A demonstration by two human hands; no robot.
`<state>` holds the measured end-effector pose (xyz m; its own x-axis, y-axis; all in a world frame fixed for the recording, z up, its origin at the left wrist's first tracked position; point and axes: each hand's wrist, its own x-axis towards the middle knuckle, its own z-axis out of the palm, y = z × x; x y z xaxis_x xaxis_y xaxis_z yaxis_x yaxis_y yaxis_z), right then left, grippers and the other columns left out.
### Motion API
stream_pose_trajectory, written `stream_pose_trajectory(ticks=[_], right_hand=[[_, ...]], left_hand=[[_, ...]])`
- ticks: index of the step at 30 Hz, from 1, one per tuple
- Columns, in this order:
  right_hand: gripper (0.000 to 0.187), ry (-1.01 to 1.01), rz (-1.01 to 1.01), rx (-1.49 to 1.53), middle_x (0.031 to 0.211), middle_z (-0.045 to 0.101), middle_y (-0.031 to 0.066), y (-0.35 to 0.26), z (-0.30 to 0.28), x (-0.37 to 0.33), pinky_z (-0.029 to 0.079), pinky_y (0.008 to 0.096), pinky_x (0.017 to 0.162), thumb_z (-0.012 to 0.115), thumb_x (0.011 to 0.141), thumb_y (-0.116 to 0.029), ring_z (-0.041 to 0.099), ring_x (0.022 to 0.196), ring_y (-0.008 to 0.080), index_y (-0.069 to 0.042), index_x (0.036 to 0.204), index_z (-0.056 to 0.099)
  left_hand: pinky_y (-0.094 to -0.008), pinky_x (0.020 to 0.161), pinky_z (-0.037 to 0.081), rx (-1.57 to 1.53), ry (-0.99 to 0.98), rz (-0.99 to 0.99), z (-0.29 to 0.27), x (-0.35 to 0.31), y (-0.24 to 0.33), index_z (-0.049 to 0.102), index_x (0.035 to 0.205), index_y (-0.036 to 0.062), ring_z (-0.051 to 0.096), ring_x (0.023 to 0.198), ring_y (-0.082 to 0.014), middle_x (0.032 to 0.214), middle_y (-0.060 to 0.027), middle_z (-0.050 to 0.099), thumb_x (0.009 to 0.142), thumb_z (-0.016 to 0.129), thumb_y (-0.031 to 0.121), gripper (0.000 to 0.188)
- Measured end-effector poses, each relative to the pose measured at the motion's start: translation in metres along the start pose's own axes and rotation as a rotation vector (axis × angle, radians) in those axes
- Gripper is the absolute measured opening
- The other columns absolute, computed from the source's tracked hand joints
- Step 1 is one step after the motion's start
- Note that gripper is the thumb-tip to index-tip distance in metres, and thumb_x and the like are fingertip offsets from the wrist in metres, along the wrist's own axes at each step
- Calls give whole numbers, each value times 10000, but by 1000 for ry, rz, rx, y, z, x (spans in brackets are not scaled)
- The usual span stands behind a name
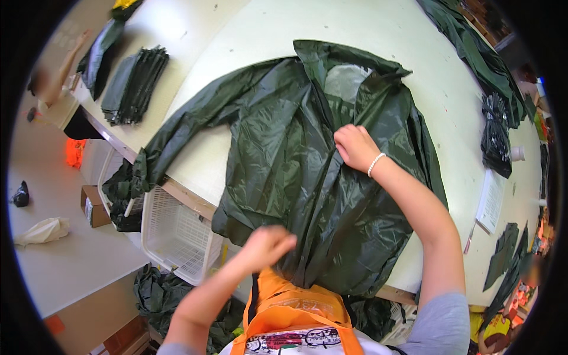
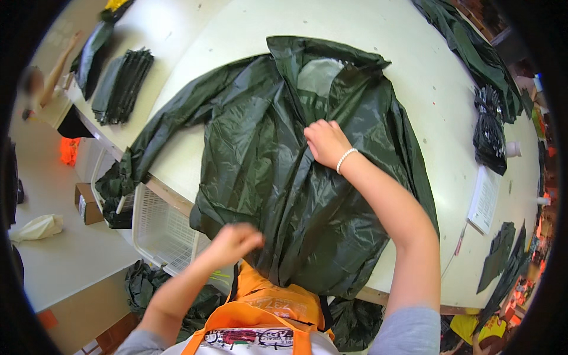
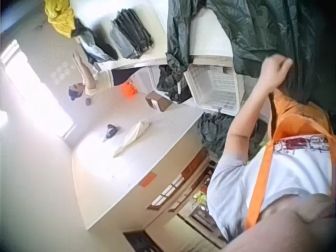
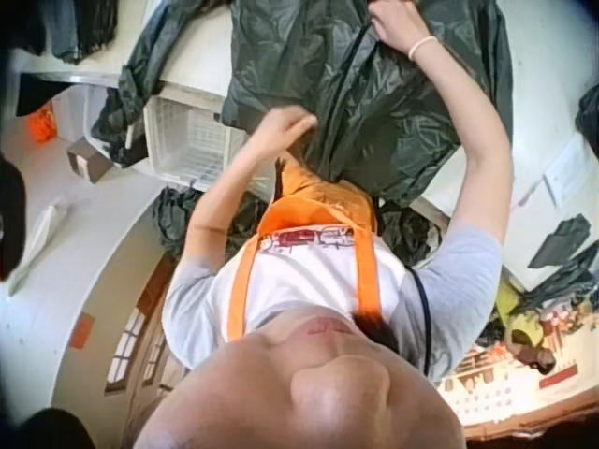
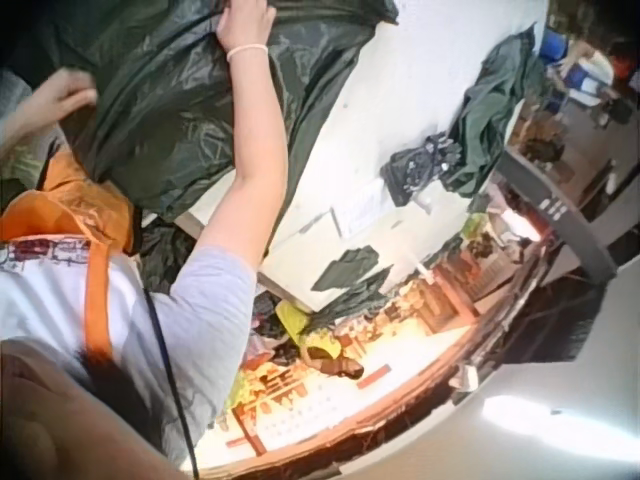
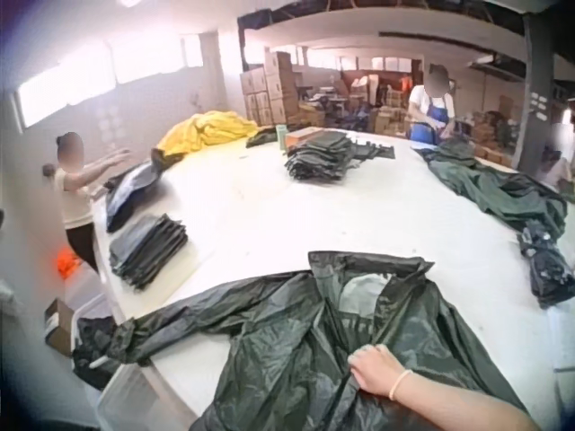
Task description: The person folds a dark green raincoat on a white table. They smooth the fabric, fold the sleeves inward, fold the body in half, and then fold it into a compact rectangle.
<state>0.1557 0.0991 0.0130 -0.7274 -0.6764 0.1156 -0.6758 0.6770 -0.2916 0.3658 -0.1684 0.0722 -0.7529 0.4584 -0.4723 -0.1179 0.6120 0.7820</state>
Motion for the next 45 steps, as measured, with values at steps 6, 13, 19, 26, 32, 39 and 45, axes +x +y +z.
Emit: stream_pose_trajectory(ticks=[6, 13, 19, 26, 32, 39, 45], right_hand=[[77, 85, 161, 196, 846, 609, 106, -17, -2, 0, 475, 408, 794, 608, 802, -108, 559, 926, 313, -52, 821, 559], [63, 15, 188, 246, 836, 627, 79, -17, -4, -11, 464, 391, 800, 612, 799, -102, 557, 944, 288, -68, 831, 571], [37, -178, 139, -79, 807, 639, 22, -5, -30, 10, 398, 351, 801, 604, 801, -109, 548, 965, 202, -131, 831, 605], [75, -365, 169, -19, 793, 650, 19, 4, -51, 39, 385, 373, 786, 619, 746, -115, 585, 919, 210, -141, 814, 637], [48, 130, 460, -213, 853, 579, 171, 97, -72, 91, 479, 438, 747, 586, 745, 4, 572, 823, 358, -39, 752, 567], [321, 614, 521, -270, 1181, 521, 139, 110, -39, 105, 395, 441, 955, 718, 704, -66, 483, 1132, 339, -41, 984, 562], [313, 959, 1007, 448, 1004, 587, 150, 97, 2, 87, 471, 351, 792, 689, 755, -17, 587, 890, 287, -7, 1056, 601]], left_hand=[[-411, 1027, 370, 677, 446, 580, -76, 190, 38, 585, 1146, 33, 469, 1222, -295, 1277, -126, 528, 841, 560, 97, 312], [-399, 957, 417, 657, 261, 753, -90, 301, 28, 576, 1088, 58, 503, 1112, -306, 1150, -109, 528, 732, 682, 104, 375], [-405, 912, 419, 584, 263, 639, -115, 333, 31, 587, 977, 98, 492, 1076, -304, 1078, -93, 531, 603, 808, 257, 462], [-466, 961, 354, 1045, 61, 544, -146, 365, 75, 650, 782, 157, 507, 1056, -264, 970, -49, 576, 548, 815, 406, 380], [-411, 848, 409, 547, 774, 931, -204, 383, 116, 623, 765, 116, 568, 899, -263, 820, -53, 614, 731, 705, 201, 123], [-405, 617, 493, 334, 424, 165, -175, 349, 74, 613, 818, 58, 641, 707, -316, 722, -113, 646, 803, 644, 459, 402], [-388, 636, 522, 534, 473, 31, -153, 387, 77, 639, 811, 18, 671, 744, -314, 764, -156, 669, 791, 592, 615, 599]])
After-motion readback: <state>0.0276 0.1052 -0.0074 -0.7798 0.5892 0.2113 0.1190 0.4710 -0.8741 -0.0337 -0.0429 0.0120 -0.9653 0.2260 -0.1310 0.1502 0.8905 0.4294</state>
